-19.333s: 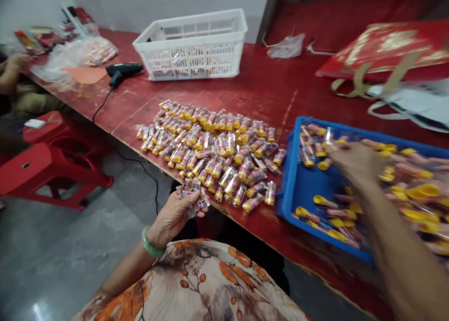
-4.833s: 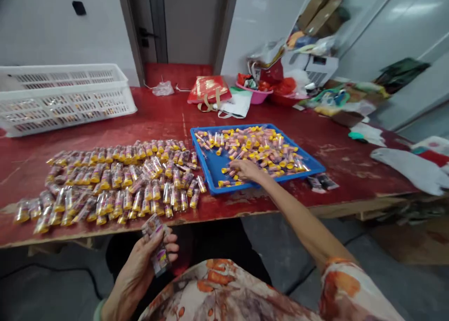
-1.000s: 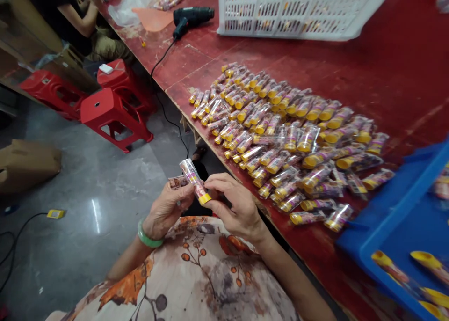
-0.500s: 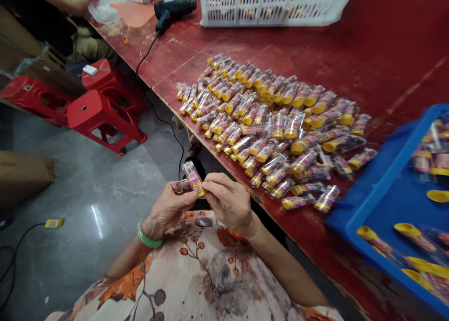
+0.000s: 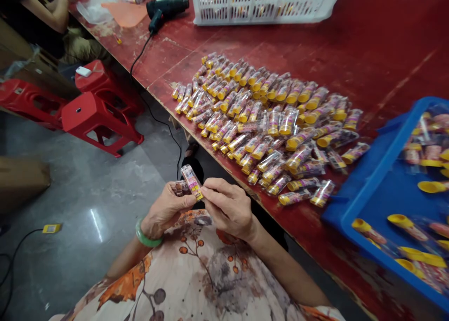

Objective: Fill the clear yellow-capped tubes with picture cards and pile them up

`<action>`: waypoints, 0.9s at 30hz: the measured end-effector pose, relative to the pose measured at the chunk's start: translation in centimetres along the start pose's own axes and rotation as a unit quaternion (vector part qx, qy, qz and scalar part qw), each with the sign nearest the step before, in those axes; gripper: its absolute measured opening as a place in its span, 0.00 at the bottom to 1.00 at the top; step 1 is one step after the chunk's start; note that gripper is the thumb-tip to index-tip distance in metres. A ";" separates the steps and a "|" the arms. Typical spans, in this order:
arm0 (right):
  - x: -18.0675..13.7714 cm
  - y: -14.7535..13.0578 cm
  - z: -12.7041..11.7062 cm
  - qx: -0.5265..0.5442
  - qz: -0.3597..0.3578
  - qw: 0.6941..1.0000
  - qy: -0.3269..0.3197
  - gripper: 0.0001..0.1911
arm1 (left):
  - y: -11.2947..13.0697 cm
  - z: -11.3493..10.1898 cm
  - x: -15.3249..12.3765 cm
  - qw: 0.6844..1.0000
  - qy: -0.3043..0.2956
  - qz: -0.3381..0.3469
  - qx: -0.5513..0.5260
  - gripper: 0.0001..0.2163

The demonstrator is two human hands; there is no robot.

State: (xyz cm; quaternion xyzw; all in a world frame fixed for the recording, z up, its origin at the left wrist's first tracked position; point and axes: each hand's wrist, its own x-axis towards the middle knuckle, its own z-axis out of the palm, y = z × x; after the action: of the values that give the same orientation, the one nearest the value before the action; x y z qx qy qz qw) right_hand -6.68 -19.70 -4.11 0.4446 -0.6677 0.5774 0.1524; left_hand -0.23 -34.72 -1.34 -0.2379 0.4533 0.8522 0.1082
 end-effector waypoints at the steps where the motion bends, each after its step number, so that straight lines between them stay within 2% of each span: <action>1: -0.1 -0.1 0.0 -0.010 -0.003 1.000 0.003 0.19 | -0.1 0.0 0.0 1.000 -0.005 0.002 -0.003 0.14; 7: -0.4 -0.2 -0.1 -0.039 -0.020 0.999 0.001 0.19 | -0.2 0.1 -0.1 1.000 -0.021 -0.007 -0.005 0.14; 18: -0.5 -0.4 -0.4 -0.060 -0.001 0.998 0.010 0.18 | 0.7 0.3 0.4 0.999 -0.021 -0.027 0.015 0.13; 22: -0.7 -0.5 -0.3 -0.066 0.005 0.998 0.010 0.17 | 0.6 0.2 0.5 0.999 -0.033 -0.036 -0.001 0.13; 27: -0.9 -0.6 -0.1 -0.071 0.009 0.997 0.030 0.17 | 0.5 0.1 0.6 0.998 -0.064 -0.016 0.001 0.11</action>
State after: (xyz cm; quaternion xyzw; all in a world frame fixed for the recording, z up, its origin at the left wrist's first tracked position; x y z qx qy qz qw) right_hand -5.80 -19.18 -4.35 0.4091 -0.7058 0.5433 0.1983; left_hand -1.00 -34.92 -1.22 -0.1903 0.4424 0.8634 0.1505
